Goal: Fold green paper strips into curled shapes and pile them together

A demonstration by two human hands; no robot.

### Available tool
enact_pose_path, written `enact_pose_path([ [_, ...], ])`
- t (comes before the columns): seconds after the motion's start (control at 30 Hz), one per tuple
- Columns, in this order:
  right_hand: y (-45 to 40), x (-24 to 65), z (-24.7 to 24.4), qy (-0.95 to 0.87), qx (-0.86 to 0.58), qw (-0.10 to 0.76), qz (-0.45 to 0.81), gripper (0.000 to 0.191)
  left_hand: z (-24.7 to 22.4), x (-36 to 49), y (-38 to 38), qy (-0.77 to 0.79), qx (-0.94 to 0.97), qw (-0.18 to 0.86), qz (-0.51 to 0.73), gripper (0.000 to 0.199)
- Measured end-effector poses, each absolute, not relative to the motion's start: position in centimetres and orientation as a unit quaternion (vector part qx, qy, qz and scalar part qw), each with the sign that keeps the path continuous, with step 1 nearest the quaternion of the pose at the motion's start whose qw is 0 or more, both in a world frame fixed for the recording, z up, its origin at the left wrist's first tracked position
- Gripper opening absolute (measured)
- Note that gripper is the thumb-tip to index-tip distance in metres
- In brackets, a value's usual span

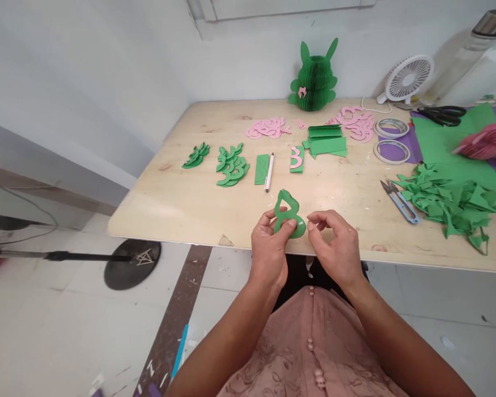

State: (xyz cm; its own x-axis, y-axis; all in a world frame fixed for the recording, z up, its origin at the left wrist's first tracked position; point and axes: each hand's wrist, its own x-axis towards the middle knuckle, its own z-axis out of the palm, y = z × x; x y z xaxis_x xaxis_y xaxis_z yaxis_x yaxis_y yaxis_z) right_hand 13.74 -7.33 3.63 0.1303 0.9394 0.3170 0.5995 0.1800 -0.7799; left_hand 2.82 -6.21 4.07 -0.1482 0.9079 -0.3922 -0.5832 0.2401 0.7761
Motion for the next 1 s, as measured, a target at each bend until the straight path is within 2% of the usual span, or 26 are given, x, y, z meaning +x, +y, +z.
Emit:
enact_pose_path([
  [0.23,-7.5,13.9,4.3,-0.568,-0.615,0.432,0.336,0.009,4.0,2.9,-6.2,0.464,0.203,0.637,0.581,0.034],
  [0.33,-7.4,13.9,4.3,-0.537,-0.625,0.427,0.371,0.011,3.7,2.8,-6.5,0.488,0.302,0.577,0.581,0.035],
  [0.4,-7.4,14.0,4.2,-0.52,-0.635,0.428,0.379,0.012,3.5,2.6,-6.9,0.512,0.413,0.462,0.595,0.044],
  [0.5,-7.3,14.1,4.0,-0.509,-0.646,0.433,0.369,0.014,3.3,1.9,-7.7,0.507,0.572,0.172,0.621,0.051],
  [0.53,-7.3,14.1,4.0,-0.509,-0.648,0.434,0.364,0.014,3.4,1.8,-8.0,0.49,0.615,0.08,0.612,0.046],
  [0.6,-7.3,14.1,4.0,-0.514,-0.653,0.435,0.347,0.014,3.4,1.6,-8.3,0.465,0.685,-0.03,0.559,0.03],
  [0.67,-7.4,14.0,4.2,-0.525,-0.655,0.435,0.326,0.013,3.5,1.6,-8.3,0.47,0.718,-0.06,0.51,0.017],
  [0.77,-7.6,13.9,4.3,-0.55,-0.65,0.433,0.296,0.012,3.4,2.0,-8.0,0.495,0.716,-0.073,0.486,0.008],
  [1.0,-7.8,13.8,3.9,-0.611,-0.623,0.429,0.233,0.011,2.9,2.0,-7.6,0.514,0.732,-0.02,0.447,0.011],
])
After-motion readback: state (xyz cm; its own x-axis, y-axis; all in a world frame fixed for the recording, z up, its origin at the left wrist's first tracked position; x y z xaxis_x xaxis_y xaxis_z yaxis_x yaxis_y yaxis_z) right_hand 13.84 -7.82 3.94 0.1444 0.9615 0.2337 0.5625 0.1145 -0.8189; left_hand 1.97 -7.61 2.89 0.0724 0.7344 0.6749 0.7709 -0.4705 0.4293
